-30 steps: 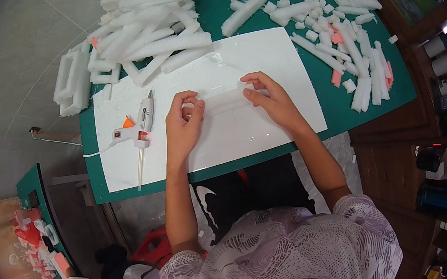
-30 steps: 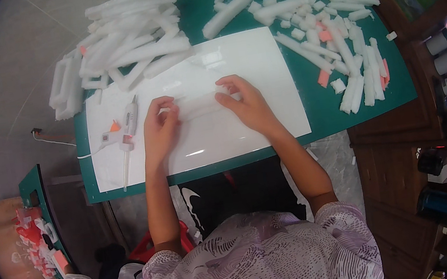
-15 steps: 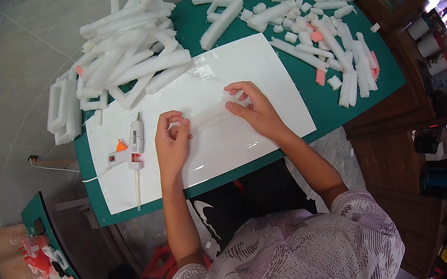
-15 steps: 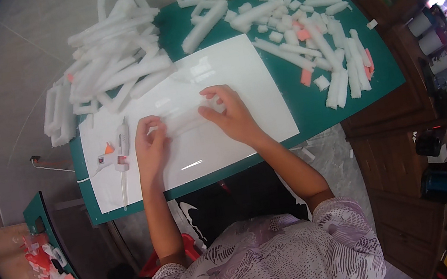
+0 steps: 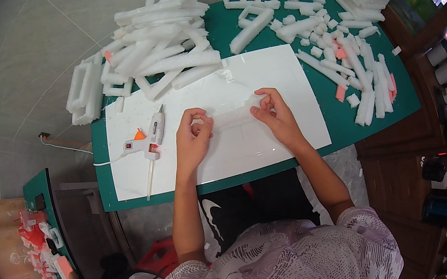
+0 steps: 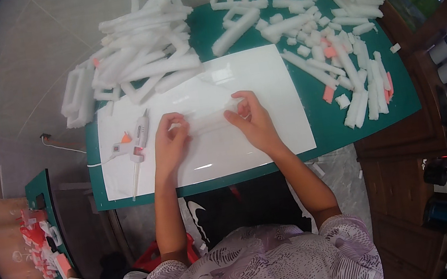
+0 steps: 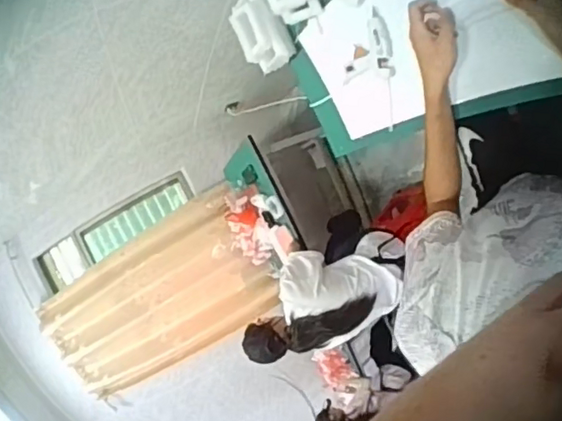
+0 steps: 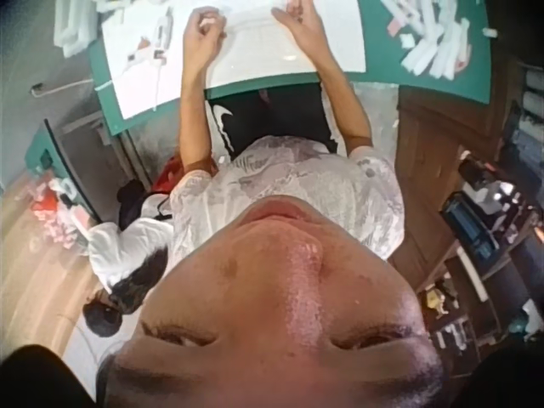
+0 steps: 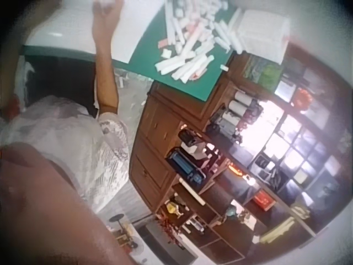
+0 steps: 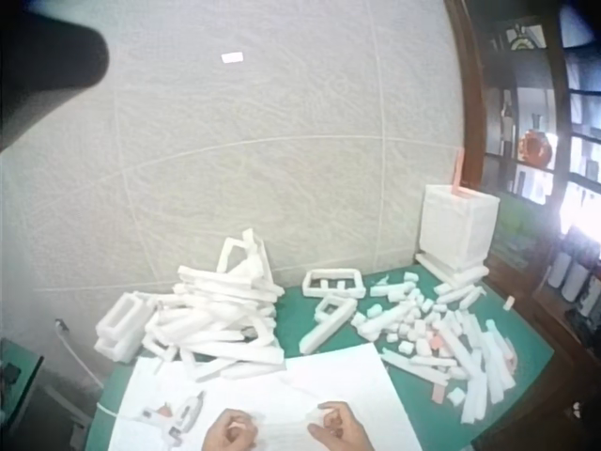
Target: Glue white foam pieces together using a hot glue gun to assemble a product.
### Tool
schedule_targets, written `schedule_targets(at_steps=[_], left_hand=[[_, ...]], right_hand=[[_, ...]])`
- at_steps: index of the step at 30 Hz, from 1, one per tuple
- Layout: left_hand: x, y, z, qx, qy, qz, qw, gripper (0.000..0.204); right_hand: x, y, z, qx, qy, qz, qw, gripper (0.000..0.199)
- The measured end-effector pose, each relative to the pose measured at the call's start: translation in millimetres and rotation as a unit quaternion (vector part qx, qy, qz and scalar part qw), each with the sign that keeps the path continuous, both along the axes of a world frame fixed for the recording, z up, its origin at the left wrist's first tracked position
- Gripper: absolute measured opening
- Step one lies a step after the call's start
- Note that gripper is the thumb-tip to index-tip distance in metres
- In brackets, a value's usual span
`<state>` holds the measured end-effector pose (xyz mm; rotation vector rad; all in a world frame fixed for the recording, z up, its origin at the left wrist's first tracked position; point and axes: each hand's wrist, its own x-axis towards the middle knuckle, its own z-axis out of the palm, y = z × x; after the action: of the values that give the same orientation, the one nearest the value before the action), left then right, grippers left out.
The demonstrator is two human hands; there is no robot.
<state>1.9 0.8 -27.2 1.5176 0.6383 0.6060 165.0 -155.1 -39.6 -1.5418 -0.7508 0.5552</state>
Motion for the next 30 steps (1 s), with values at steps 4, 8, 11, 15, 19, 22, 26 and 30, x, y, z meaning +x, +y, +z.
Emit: schedule_targets(at_steps=[4, 8, 11, 15, 19, 22, 26, 30], left_hand=[[-1.2, 0.6, 0.8, 0.006, -0.006, -0.001, 1.000, 0.021], [-0.9, 1.8, 0.6, 0.004, -0.007, -0.004, 1.000, 0.022], [-0.2, 2.9, -1.7, 0.001, -0.004, -0.002, 1.000, 0.022], [1.3, 3.9, 0.2, 0.001, -0.007, 0.000, 1.000, 0.021], [1.8, 6.4, -4.0, 0.001, -0.018, -0.001, 1.000, 0.021], [1.2, 7.3, -3.6, -0.002, -0.011, 0.001, 1.000, 0.021], [-3.0, 2.7, -1.7, 0.012, 0.019, 0.007, 1.000, 0.029], [-13.7, -3.3, -2.2, 0.085, 0.044, -0.032, 0.995, 0.042]], right_hand=[[-1.1, 0.8, -0.1, 0.008, -0.001, -0.007, 1.000, 0.041], [-1.9, 2.4, 2.5, 0.006, -0.003, -0.014, 1.000, 0.039], [-3.1, 2.5, 8.3, -0.008, 0.049, -0.002, 0.999, 0.036], [-2.8, 3.6, 12.5, -0.008, 0.053, -0.003, 0.999, 0.036], [-1.9, 4.7, 11.1, -0.007, 0.044, -0.010, 0.999, 0.035], [0.3, 6.3, 2.3, 0.007, 0.027, -0.013, 1.000, 0.036], [-1.8, 5.4, 5.9, 0.003, 0.003, -0.016, 1.000, 0.037], [-5.7, -5.7, 7.9, 0.005, -0.027, -0.021, 0.999, 0.037]])
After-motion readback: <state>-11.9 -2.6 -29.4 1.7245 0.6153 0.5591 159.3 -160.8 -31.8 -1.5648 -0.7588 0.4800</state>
